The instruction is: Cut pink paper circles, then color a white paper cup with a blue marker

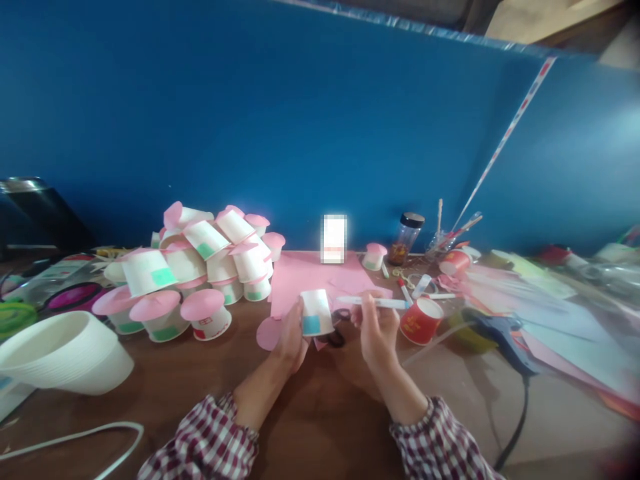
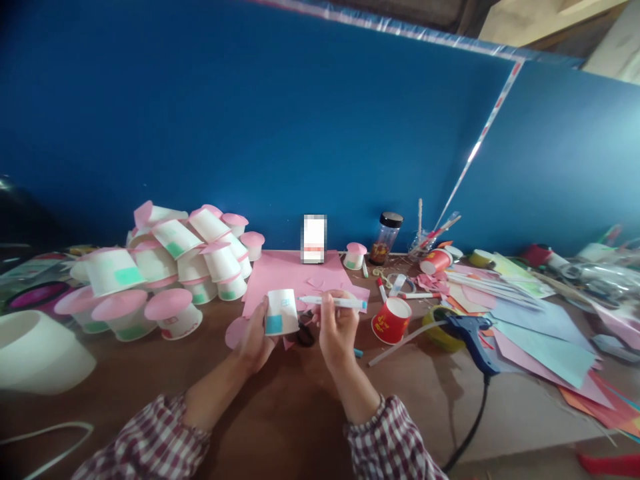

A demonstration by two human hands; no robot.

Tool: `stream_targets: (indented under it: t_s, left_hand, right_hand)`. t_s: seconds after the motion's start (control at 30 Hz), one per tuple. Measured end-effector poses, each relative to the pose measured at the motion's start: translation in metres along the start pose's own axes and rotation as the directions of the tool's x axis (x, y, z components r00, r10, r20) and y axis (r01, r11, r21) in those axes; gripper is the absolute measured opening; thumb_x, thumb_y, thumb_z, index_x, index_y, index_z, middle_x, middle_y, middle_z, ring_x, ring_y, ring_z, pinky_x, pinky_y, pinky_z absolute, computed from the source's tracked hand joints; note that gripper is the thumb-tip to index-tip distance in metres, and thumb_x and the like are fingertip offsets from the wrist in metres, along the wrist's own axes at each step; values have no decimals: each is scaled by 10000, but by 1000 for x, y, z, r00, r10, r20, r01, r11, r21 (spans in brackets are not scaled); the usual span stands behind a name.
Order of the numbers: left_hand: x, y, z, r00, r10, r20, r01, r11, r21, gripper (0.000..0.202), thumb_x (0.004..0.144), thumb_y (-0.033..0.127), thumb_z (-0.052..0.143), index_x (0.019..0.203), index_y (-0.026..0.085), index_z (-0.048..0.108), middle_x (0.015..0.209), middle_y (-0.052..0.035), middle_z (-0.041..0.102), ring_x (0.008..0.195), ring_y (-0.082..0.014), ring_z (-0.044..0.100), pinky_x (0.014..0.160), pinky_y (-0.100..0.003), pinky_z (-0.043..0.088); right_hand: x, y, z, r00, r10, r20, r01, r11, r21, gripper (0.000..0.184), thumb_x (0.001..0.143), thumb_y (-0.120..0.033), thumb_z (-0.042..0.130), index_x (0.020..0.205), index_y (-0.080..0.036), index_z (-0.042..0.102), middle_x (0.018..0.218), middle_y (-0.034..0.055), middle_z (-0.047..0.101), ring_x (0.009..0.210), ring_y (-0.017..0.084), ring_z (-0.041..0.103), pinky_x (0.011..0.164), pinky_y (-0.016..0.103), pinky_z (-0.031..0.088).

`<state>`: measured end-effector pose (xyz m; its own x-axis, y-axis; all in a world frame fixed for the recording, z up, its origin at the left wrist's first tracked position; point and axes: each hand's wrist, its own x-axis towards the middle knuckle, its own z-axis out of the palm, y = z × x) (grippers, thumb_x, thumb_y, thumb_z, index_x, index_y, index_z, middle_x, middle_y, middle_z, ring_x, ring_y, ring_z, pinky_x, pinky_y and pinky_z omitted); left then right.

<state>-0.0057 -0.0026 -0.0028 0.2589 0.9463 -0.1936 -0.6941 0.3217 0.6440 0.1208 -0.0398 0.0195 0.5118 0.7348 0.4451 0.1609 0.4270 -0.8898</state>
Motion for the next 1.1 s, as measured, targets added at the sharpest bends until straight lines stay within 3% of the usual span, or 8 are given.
stream_targets:
  t_s: [0.1, 0.2, 0.3, 0.43, 0.63, 0.73, 0.93, 1.1]
  left_hand:
    - [2, 0, -2, 997, 14, 80, -15, 1000, 4, 343, 792, 417, 593, 956, 121, 645, 840, -79, 695, 824, -205, 641, 756, -292, 506]
    - [2, 2, -1, 992, -12, 126, 11, 1000, 8, 382, 812, 428, 556, 982, 95, 637, 889, -106, 695, 881, -230, 640, 786, -319, 512]
    - [1, 4, 1, 995, -20, 96, 19, 1000, 15, 377, 820, 435, 537, 955, 99, 639, 879, -109, 698, 885, -244, 645, 786, -341, 519]
    - [-2, 6, 3, 996, -51, 72, 48, 998, 38, 395, 818, 458, 529, 986, 115, 631, 885, -115, 700, 874, -264, 652, 765, -381, 533]
    - [-2, 5, 1, 993, -47, 104, 42, 998, 47, 496, 811, 535, 495, 1030, 105, 615, 928, -152, 682, 954, -282, 627, 803, -396, 523]
    - [-2, 6, 1, 996, -24, 91, 23, 1000, 11, 385, 814, 454, 525, 986, 122, 620, 959, -142, 674, 965, -278, 620, 823, -388, 515]
    - [-3, 5, 3, 987, 29, 158, -31, 999, 12, 195, 789, 318, 582, 861, 142, 627, 954, -122, 666, 979, -252, 605, 873, -352, 477]
    - [-2, 1, -2, 980, 68, 188, -96, 985, 143, 314, 772, 387, 622, 949, 127, 611, 967, -103, 644, 961, -229, 598, 865, -362, 457]
  right_hand:
    - [3, 4, -1, 999, 43, -20, -42, 997, 59, 258, 875, -400, 514, 773, -164, 526, 534, -40, 523, 438, 88, 484, 402, 187, 382]
    - [2, 4, -1, 1000, 0, -17, -1, 1000, -21, 262, 885, -408, 497, 902, -153, 556, 581, -25, 553, 459, 95, 497, 411, 194, 395]
    - [-1, 2, -1, 994, -99, 39, 103, 988, -115, 240, 912, -375, 458, 976, -161, 544, 633, -9, 573, 505, 112, 525, 449, 215, 431]
    - [-5, -1, 0, 973, -187, 139, 212, 956, -203, 186, 932, -304, 422, 935, -173, 555, 625, -16, 551, 528, 114, 525, 514, 234, 457]
    - [-6, 1, 0, 952, -259, 164, 292, 929, -229, 164, 917, -249, 436, 987, -172, 563, 638, -15, 546, 569, 125, 551, 565, 250, 469]
    - [-5, 0, 0, 941, -292, 172, 329, 910, -251, 149, 906, -235, 452, 983, -175, 566, 668, -6, 562, 607, 135, 566, 596, 260, 478]
    - [-7, 0, 0, 955, -232, 184, 270, 938, -216, 143, 910, -246, 438, 981, -172, 537, 686, -7, 573, 578, 128, 567, 577, 251, 485]
    - [-8, -1, 0, 964, -211, 164, 241, 952, -188, 90, 918, -238, 435, 963, -181, 487, 684, -16, 570, 572, 122, 571, 576, 243, 482]
